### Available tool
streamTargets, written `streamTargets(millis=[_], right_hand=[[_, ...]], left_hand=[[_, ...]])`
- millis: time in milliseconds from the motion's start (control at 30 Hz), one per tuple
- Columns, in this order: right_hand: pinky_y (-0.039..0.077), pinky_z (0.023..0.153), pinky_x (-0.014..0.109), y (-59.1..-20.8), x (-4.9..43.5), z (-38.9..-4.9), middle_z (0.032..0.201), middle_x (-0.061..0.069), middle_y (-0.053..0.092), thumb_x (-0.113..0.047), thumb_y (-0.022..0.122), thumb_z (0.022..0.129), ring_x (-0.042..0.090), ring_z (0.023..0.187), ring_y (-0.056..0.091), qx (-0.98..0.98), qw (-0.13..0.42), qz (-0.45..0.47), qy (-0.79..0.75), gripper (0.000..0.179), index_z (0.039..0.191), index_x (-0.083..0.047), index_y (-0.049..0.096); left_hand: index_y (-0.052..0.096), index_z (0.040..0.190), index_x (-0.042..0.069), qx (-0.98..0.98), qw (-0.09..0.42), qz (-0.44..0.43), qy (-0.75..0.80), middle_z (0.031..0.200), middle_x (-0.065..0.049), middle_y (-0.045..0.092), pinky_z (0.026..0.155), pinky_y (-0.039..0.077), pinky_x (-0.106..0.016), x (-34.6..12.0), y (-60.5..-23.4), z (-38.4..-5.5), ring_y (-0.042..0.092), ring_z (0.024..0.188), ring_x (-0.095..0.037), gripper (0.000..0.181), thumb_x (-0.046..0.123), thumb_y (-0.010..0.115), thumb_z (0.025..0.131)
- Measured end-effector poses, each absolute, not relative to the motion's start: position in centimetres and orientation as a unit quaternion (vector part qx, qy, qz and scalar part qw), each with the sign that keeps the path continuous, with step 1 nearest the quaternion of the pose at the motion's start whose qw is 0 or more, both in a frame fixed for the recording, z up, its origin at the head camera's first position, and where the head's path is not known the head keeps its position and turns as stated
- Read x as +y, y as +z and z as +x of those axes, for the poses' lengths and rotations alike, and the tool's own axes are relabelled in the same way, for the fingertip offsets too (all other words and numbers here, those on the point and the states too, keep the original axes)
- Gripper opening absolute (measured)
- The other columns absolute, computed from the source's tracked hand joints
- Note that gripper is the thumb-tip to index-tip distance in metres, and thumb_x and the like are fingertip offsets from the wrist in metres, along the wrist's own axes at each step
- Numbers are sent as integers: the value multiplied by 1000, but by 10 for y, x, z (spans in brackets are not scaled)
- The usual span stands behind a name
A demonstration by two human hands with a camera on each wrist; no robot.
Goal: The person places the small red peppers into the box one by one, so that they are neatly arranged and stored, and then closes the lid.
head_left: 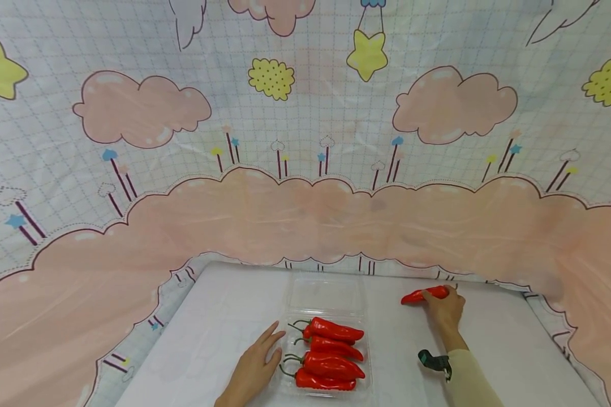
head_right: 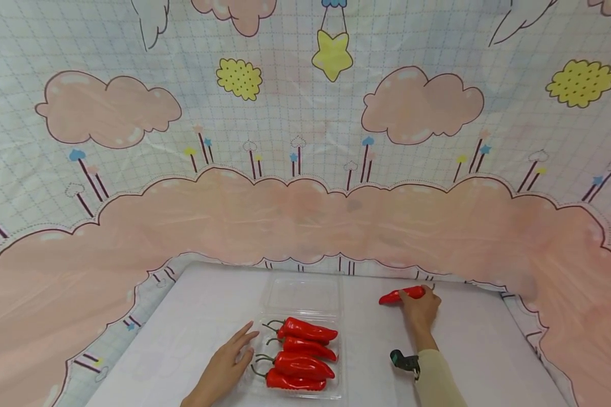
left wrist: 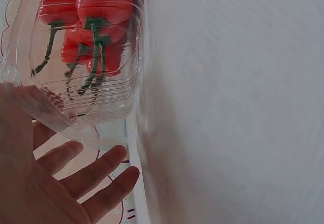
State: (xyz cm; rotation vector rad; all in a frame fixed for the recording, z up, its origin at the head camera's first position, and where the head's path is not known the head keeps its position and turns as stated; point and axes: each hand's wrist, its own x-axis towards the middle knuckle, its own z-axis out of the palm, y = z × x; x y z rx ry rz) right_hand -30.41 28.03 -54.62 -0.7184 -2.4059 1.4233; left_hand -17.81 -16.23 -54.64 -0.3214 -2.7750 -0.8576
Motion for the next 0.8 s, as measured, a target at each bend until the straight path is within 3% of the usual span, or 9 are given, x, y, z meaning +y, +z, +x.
streamTargets(millis=[233, 467, 800], right_hand=[[32, 114, 60, -544, 284, -301, 147, 36, 22, -17, 61, 92, 51, 133, 30, -808, 144, -240, 519, 68, 149, 4, 29], [32, 114, 60, -539, 283, -298, 145, 36, 27, -14, 61, 92, 51, 132, 32, -806, 161, -226, 523, 68, 150, 2, 29], [46, 96, 54, -534, 282, -288, 140, 31, 45, -14, 60, 93, 45, 118, 50, -820, 178, -210, 501, 64, 150, -4, 33]], left_hand=[[63, 131, 15, -943, 110, -109, -293, 149, -2, 51, 96, 53, -51, -162, -548, -178, 62, 121, -28, 37, 17, 63, 93], [63, 130, 15, -942, 112, -109, -298, 149, -3, 51, 97, 52, -52, -162, -547, -180, 62, 121, -29, 37, 16, 63, 93], [64, 130, 15, -942, 111, -108, -299, 149, -4, 51, 97, 52, -52, -162, -548, -180, 62, 122, -30, 37, 17, 63, 93]])
